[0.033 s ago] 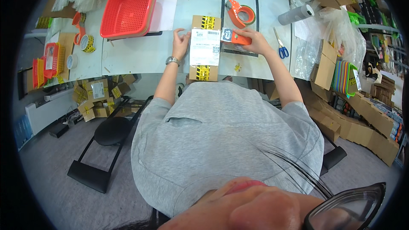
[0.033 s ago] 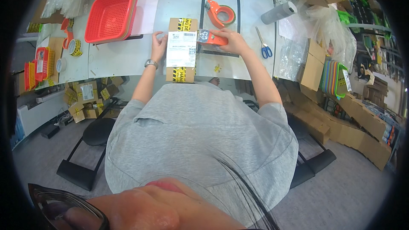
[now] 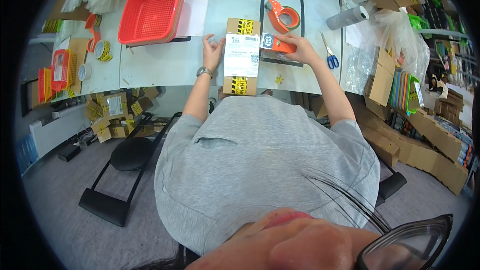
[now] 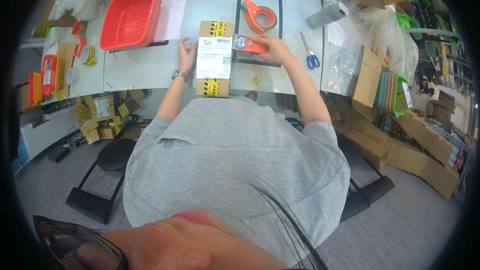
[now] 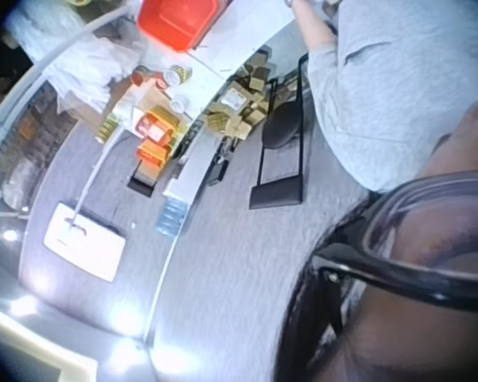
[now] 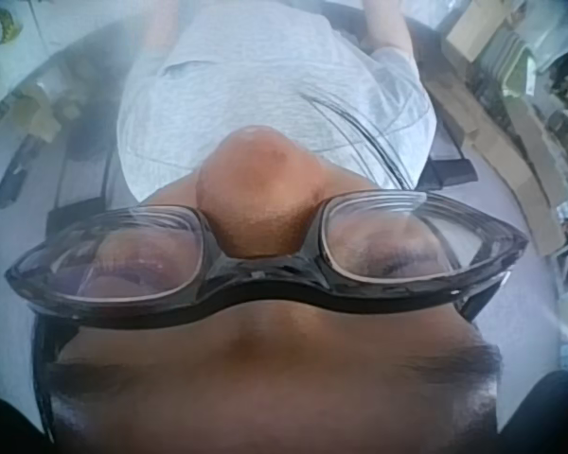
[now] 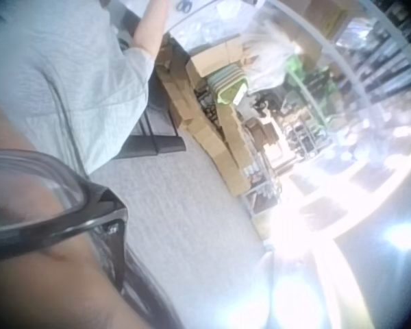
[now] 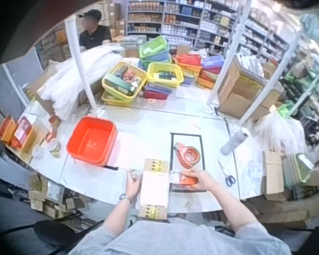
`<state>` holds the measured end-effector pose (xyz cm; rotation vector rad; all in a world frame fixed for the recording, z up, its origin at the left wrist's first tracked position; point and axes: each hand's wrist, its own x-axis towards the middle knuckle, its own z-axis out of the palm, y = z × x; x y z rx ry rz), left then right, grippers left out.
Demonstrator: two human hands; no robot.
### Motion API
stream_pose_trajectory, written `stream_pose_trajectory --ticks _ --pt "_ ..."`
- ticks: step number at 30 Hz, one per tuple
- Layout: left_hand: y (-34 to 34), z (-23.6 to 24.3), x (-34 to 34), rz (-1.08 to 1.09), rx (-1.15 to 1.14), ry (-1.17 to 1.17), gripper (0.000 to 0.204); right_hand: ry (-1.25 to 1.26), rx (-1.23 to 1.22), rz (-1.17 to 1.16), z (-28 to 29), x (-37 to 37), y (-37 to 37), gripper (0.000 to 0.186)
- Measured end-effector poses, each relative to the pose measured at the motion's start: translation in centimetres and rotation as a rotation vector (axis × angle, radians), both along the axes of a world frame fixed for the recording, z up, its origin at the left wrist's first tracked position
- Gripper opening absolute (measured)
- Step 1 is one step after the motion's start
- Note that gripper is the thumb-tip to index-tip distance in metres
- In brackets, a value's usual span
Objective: The person seals a cardboard box with yellow tape, attaches a shipping label, and then wraps a small electronic item in bubble wrap using clear tape. The person works at a table in a warehouse environment.
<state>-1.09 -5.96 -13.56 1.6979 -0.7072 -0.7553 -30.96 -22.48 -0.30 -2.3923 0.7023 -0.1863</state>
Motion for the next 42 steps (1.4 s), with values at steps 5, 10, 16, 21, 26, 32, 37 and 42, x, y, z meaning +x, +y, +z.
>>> stream_pose_trajectory --ticks 5,10,16,21,26,32,37,42 --pt "0.8 1.4 1.1 0.039 -0.043 -0.362 0.054 0.032 -0.004 0.012 0.3 -0.1 -0.2 0.074" --pt "-3.0 7.0 -0.4 -0.027 -0.201 -0.655 0.047 0.048 -0.097 0.024 0.0 0.6 -0.9 0.071" --pt "-6.6 7.1 -6.4 -0.259 0.105 -1.054 0.069 0.014 -0.053 0.088 2.8 -1.2 -2.7 0.063" --pt "-6.3 6.2 -5.9 -0.281 0.055 -1.093 0.087 0.396 -0.241 0.173 4.8 -2.6 -4.3 0.056" --pt "-6.4 7.3 -6.3 -0.300 0.086 -1.086 0.104 0.504 -0.416 0.293 1.7 3.3 -1.7 0.048" --pt "-6.9 8.9 -7.7 -0.288 0.395 -1.074 0.100 0.907 -0.699 0.444 0.7 6.2 -0.1 0.017" --pt "-9.4 10.0 -12.1 -0.214 0.626 -1.489 0.102 0.431 -0.888 0.088 -0.7 1.0 -1.8 0.035" --pt "-5.6 10.2 -9.1 -0.178 -0.187 -0.858 0.094 0.193 -0.778 -0.049 -6.0 -4.7 4.3 0.057"
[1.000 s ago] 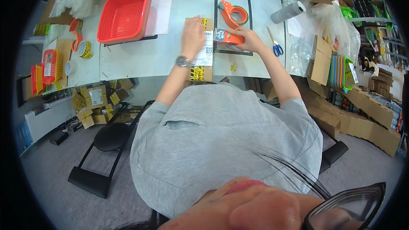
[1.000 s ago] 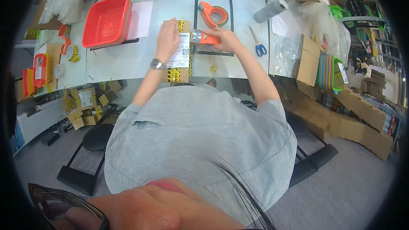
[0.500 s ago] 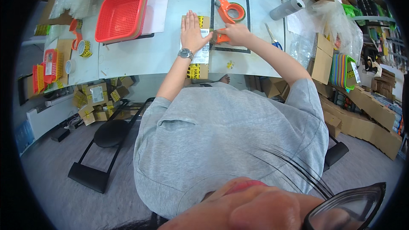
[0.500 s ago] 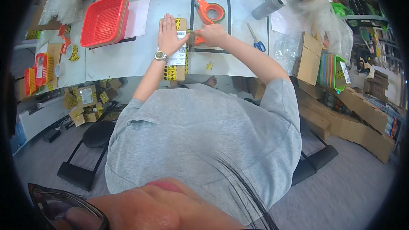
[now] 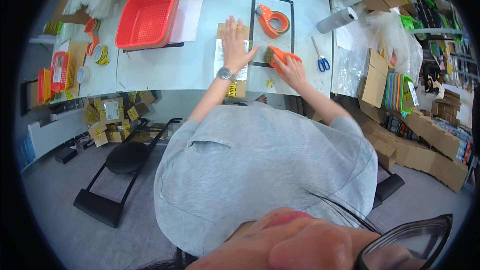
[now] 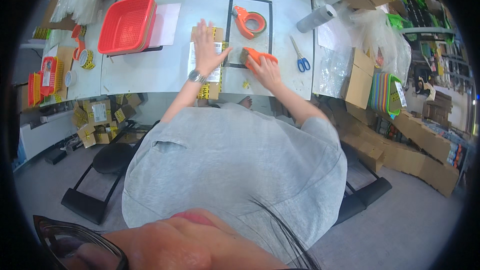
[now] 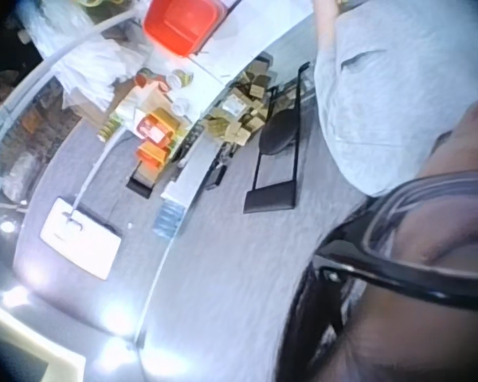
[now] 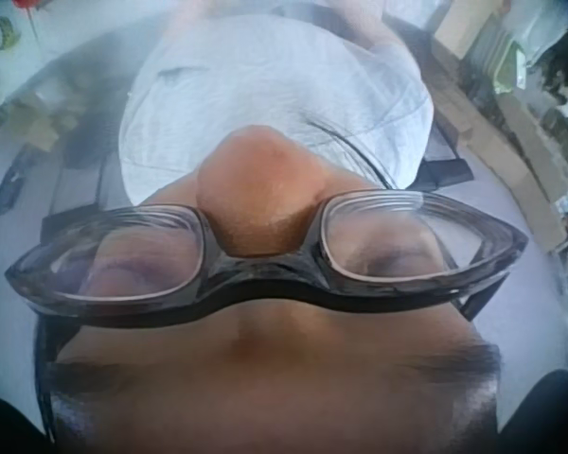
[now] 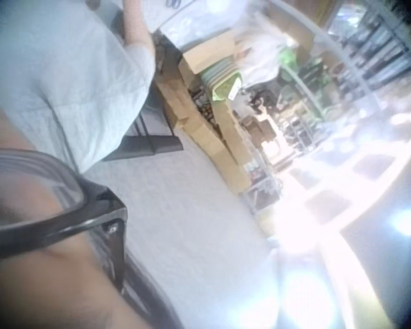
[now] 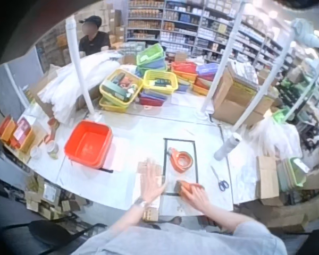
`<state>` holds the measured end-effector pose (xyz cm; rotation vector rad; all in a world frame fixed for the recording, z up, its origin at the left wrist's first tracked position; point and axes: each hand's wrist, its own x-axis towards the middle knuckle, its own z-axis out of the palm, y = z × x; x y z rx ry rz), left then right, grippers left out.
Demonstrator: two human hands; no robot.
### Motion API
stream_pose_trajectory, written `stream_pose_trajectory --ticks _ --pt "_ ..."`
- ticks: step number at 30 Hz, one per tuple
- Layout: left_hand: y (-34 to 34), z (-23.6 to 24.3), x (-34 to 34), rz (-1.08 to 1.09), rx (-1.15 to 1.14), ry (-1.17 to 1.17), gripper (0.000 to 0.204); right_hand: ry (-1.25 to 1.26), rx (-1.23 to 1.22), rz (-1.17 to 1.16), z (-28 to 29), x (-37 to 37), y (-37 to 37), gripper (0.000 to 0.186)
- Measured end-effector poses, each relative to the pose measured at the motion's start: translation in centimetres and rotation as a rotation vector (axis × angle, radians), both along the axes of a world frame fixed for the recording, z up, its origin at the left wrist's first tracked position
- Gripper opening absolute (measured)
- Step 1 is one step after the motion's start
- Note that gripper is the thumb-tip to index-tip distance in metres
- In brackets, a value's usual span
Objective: The person seals a cardboard box with yellow tape, attaches a shipping label, and then wraps a small electronic item in bubble wrap using clear tape. The person works at a table in a warehouse environment.
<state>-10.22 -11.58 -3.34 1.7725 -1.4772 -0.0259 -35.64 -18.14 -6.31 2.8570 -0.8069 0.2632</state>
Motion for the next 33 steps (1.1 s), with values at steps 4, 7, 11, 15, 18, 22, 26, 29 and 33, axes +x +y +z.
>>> stream_pose_trajectory --ticks 4,7,11,15,18,22,26,29,33 --pt "4.2 -1.8 5.2 -0.047 -0.032 0.443 0.078 -0.099 0.077 -0.165 0.0 -0.1 4.8 0.057" --pt "4.7 -3.6 6.5 -0.173 0.093 0.682 0.064 -0.220 0.067 -0.288 1.4 3.4 5.7 0.052" --pt "4.4 -4.7 6.6 -0.239 0.129 0.905 0.062 -0.299 0.092 -0.359 1.3 8.4 4.6 0.048" --pt "4.8 -4.3 6.8 -0.207 0.187 1.052 0.060 -0.275 0.201 -0.379 -0.2 8.9 6.5 0.049" --pt "5.0 -4.4 6.8 -0.224 0.162 1.094 0.061 -0.090 0.341 -0.361 -0.9 8.2 9.1 0.054" --pt "5.1 -4.8 7.3 -0.185 0.211 1.102 0.063 -0.090 0.435 -0.433 -0.2 9.4 9.1 0.046" --pt "5.4 -5.1 7.3 -0.297 0.155 1.224 0.066 -0.719 0.764 -0.371 0.7 12.1 5.8 0.056" --pt "5.5 -5.4 6.5 -0.440 0.063 1.384 0.068 -1.057 1.185 -0.367 -0.2 14.9 5.8 0.066" --pt "5.4 -6.5 5.8 -0.370 -0.052 1.356 0.068 -1.329 1.712 -0.406 -2.6 17.1 4.7 0.078"
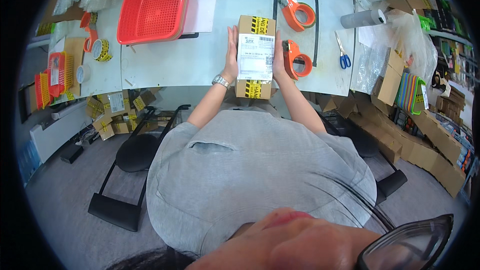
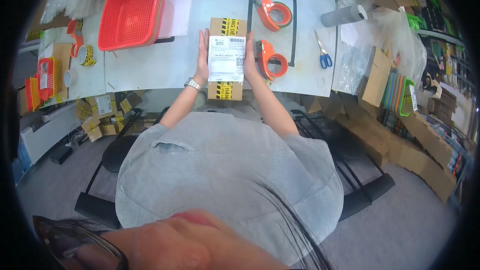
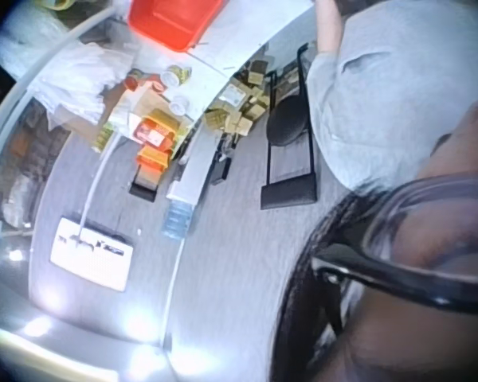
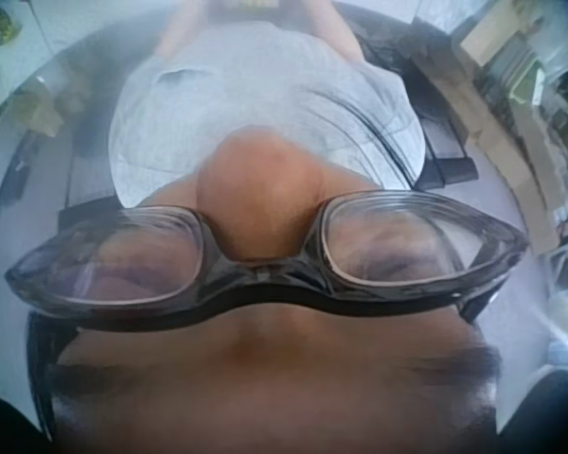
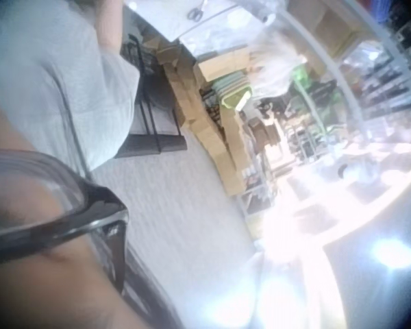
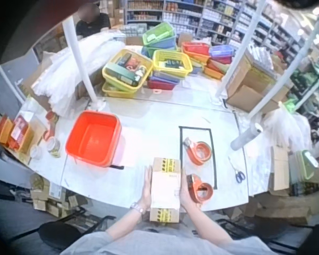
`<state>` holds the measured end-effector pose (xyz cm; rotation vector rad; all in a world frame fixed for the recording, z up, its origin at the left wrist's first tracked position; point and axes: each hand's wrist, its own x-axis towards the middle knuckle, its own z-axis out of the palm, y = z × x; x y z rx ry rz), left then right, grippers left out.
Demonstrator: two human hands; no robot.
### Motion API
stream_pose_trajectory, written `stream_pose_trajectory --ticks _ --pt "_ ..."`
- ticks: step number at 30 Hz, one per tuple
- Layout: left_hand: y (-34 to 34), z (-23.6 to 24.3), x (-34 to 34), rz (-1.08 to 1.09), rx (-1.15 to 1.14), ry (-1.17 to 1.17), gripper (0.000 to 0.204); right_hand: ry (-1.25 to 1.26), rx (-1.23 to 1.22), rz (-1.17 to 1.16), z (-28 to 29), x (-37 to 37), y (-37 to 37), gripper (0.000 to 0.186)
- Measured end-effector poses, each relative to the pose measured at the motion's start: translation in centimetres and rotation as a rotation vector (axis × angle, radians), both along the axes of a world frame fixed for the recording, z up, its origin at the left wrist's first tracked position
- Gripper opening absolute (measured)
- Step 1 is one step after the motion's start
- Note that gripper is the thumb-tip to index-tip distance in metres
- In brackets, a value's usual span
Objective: The person seals a cardboard box with yellow tape, attaches a shipping label, and then wraps a small electronic item in bubble wrap using clear tape. The person works at a table in a warehouse environment.
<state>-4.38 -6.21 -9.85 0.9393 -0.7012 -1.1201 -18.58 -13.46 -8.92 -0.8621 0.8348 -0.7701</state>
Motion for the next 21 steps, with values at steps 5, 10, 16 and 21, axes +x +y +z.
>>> stream_pose_trajectory --ticks 5,10,16,21 --pt "0.6 -1.5 0.5 0.069 0.030 -0.098 0.073 -0.067 -0.008 -0.044 -1.2 -0.3 0.0 0.080" --pt "3.3 0.1 0.9 -0.153 0.386 -0.012 0.081 0.145 0.069 -0.166 0.9 -0.9 2.2 0.075" --pt "4.0 5.5 0.6 -0.162 0.144 -0.346 0.114 0.276 -0.373 -0.039 2.8 -2.4 4.4 0.064" --pt "4.0 6.1 2.3 0.024 -0.055 -0.911 0.132 0.427 -0.778 0.181 1.7 -4.1 4.8 0.085"
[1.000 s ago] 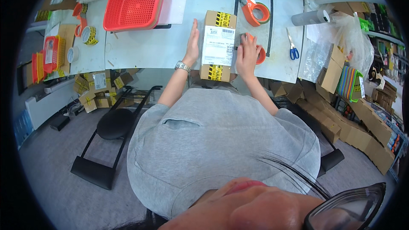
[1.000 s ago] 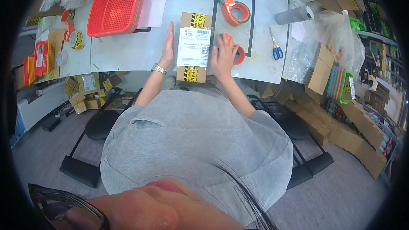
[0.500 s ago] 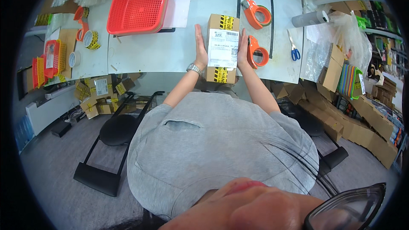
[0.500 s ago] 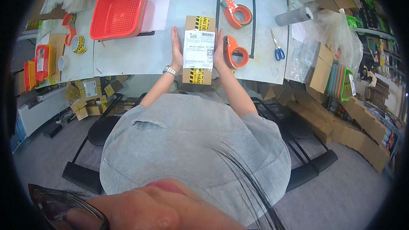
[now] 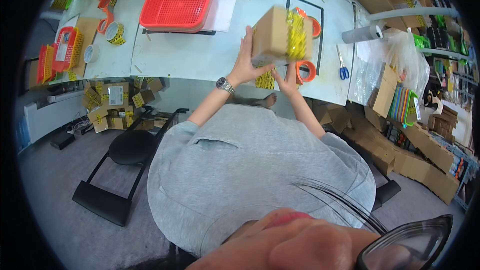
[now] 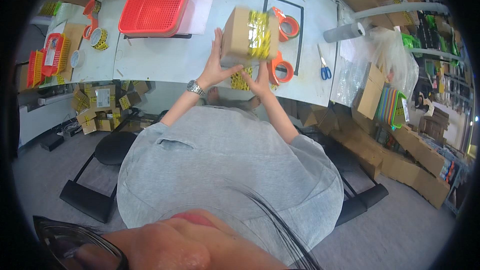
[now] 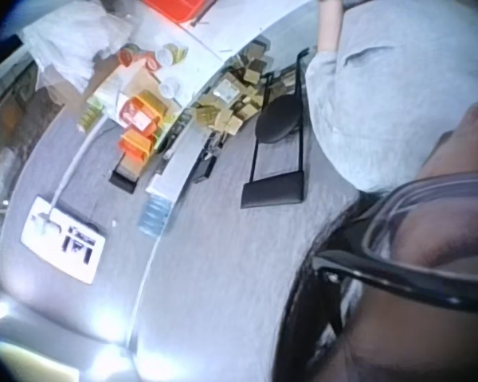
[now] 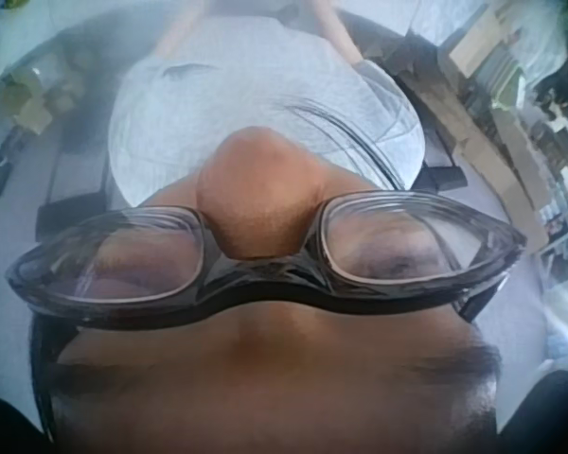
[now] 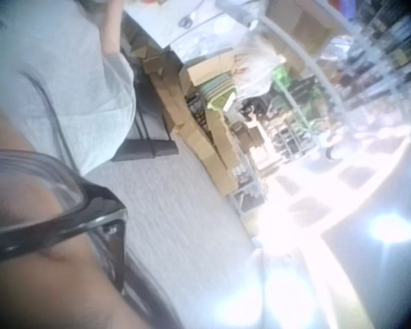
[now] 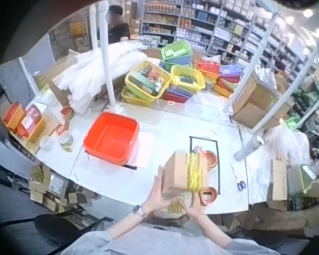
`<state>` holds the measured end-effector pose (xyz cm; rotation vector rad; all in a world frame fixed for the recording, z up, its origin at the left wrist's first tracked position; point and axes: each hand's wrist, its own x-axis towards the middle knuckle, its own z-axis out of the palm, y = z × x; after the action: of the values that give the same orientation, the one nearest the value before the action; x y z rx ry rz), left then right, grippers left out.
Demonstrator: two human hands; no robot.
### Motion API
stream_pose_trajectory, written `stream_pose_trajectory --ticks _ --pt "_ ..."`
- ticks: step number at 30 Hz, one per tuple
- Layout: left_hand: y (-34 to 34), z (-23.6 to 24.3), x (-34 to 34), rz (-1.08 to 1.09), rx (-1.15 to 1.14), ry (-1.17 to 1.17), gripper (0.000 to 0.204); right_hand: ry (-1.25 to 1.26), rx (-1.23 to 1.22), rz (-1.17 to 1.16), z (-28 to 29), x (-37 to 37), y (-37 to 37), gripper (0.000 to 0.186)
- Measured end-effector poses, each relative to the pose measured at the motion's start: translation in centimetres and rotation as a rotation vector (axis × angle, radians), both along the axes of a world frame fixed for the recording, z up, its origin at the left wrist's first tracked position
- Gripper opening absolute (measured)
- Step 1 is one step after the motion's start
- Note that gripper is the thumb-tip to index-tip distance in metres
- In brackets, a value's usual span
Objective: The person seals a cardboard box with yellow tape, attaches a shipping label, and then wraps a small electronic item in bubble wrap using clear tape. The person works at a table in a warehouse environment.
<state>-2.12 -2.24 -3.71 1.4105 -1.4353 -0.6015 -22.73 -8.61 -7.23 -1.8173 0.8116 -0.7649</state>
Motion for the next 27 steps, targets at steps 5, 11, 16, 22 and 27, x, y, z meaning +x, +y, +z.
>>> stream_pose_trajectory --ticks 5,11,16,22,27 --pt "1.2 -2.6 1.2 -0.041 0.182 0.308 0.144 -0.137 -0.218 -0.010 7.8 0.7 -0.5 0.091" --pt "1.0 -5.3 1.6 -0.059 0.060 0.190 0.148 0.349 -0.844 0.097 20.5 8.9 -5.5 0.112" --pt "-0.6 -6.2 0.8 0.026 -0.043 0.243 0.147 0.784 -0.808 0.285 18.9 12.6 -4.8 0.127" --pt "-2.5 -4.5 4.7 -0.012 -0.026 0.173 0.155 0.433 -0.642 0.392 18.2 10.7 -5.2 0.118" --pt "8.8 -2.2 4.2 0.322 0.069 0.419 0.148 -0.221 -0.496 0.047 18.9 7.8 -4.6 0.090"
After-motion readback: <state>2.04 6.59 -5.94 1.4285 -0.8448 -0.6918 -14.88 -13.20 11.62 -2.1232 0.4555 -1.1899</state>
